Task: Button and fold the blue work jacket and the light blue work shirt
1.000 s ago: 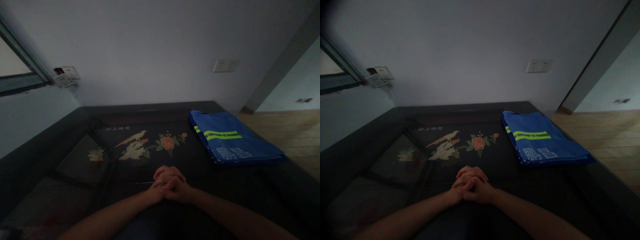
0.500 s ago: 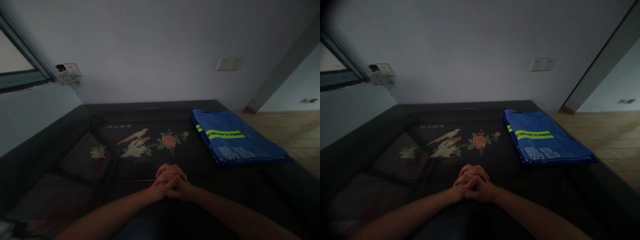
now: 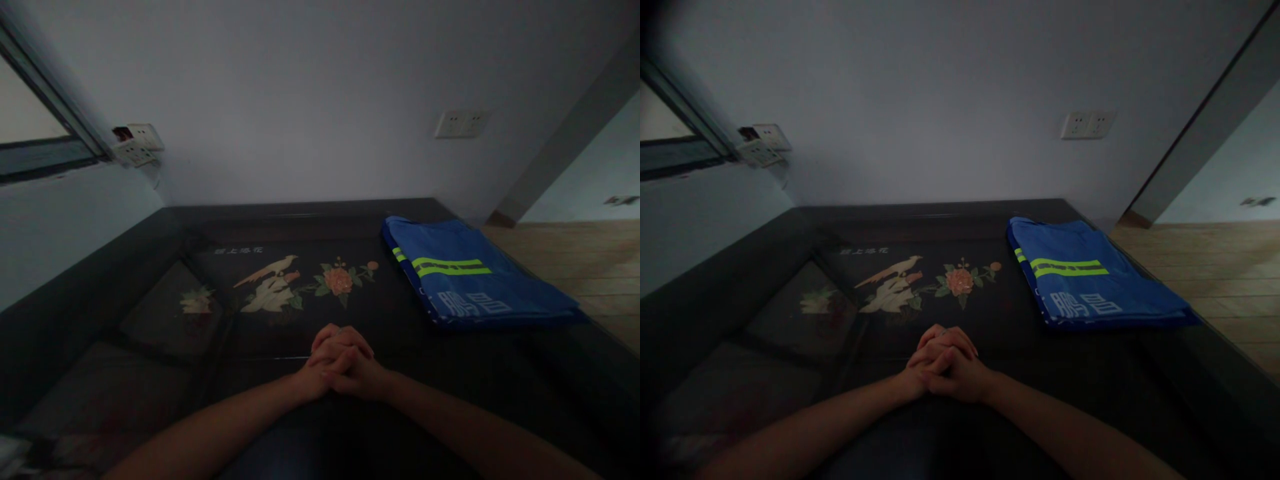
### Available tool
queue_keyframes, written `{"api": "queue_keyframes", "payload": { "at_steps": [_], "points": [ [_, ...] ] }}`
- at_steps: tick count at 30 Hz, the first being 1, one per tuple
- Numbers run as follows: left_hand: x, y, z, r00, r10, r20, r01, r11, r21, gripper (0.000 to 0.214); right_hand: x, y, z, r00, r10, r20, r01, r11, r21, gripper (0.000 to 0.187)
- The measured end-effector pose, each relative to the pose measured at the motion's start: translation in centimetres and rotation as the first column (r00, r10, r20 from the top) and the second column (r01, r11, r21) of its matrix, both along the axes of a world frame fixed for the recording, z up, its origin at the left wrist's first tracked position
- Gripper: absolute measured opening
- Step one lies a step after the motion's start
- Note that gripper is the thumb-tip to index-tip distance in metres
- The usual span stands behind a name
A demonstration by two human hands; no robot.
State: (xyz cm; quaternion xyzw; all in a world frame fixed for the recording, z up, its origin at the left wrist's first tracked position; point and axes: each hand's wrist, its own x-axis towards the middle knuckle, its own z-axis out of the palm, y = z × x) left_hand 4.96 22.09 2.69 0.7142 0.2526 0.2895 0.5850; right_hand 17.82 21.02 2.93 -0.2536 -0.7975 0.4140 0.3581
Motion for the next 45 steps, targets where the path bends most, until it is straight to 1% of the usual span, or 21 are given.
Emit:
{"api": "queue_keyframes", "payload": {
  "at_steps": [7, 13, 15, 18, 25, 30, 36, 39, 43, 45],
  "points": [
    [0.1, -0.2, 0.3, 1.0, 0.028, -0.01, -0.028, 0.999, -0.019, 0.024, 0.1, 0.0, 0.3, 1.0, 0.0, -0.008, -0.001, 0.999, -0.039, 0.026],
    [-0.1, 0.1, 0.0, 0.997, -0.018, -0.071, 0.019, 1.0, 0.01, 0.027, 0.0, 0.0, 0.4, 1.0, 0.012, 0.021, -0.012, 0.999, -0.034, 0.028],
    [-0.1, 0.1, -0.1, 0.996, -0.014, -0.084, 0.015, 1.0, 0.013, 0.029, 0.1, 0.0, 0.3, 1.0, 0.008, 0.02, -0.007, 0.999, -0.043, 0.028],
    [-0.1, 0.1, 0.0, 0.996, 0.003, -0.085, -0.002, 1.0, 0.018, 0.029, 0.2, 0.0, 0.0, 0.999, 0.014, 0.032, -0.012, 0.998, -0.056, 0.028],
    [0.1, 0.0, 0.8, 0.997, -0.001, -0.078, 0.0, 1.0, -0.008, 0.026, 0.1, -0.1, -0.7, 1.0, 0.003, 0.007, -0.002, 1.0, -0.026, 0.029],
    [0.0, 0.0, 0.4, 0.998, -0.016, -0.067, 0.016, 1.0, -0.005, 0.025, 0.2, -0.1, -0.5, 1.0, 0.003, 0.013, -0.002, 0.999, -0.04, 0.029],
    [0.0, 0.1, 0.6, 0.997, -0.003, -0.082, 0.004, 1.0, 0.019, 0.025, 0.2, -0.1, -0.3, 1.0, -0.014, 0.021, 0.015, 0.998, -0.054, 0.028],
    [-0.1, 0.1, 0.6, 0.998, 0.01, -0.058, -0.008, 0.999, 0.04, 0.027, 0.2, -0.1, -0.3, 0.999, -0.021, 0.027, 0.022, 0.999, -0.048, 0.028],
    [0.0, 0.1, 0.2, 0.998, 0.052, -0.041, -0.049, 0.995, 0.082, 0.03, 0.2, 0.2, -0.9, 0.998, -0.044, 0.044, 0.044, 0.999, -0.01, 0.03],
    [0.2, 0.0, 0.2, 0.997, 0.069, -0.032, -0.066, 0.994, 0.082, 0.031, 0.1, 0.2, -1.0, 0.996, -0.067, 0.055, 0.067, 0.998, 0.002, 0.032]
  ]
}}
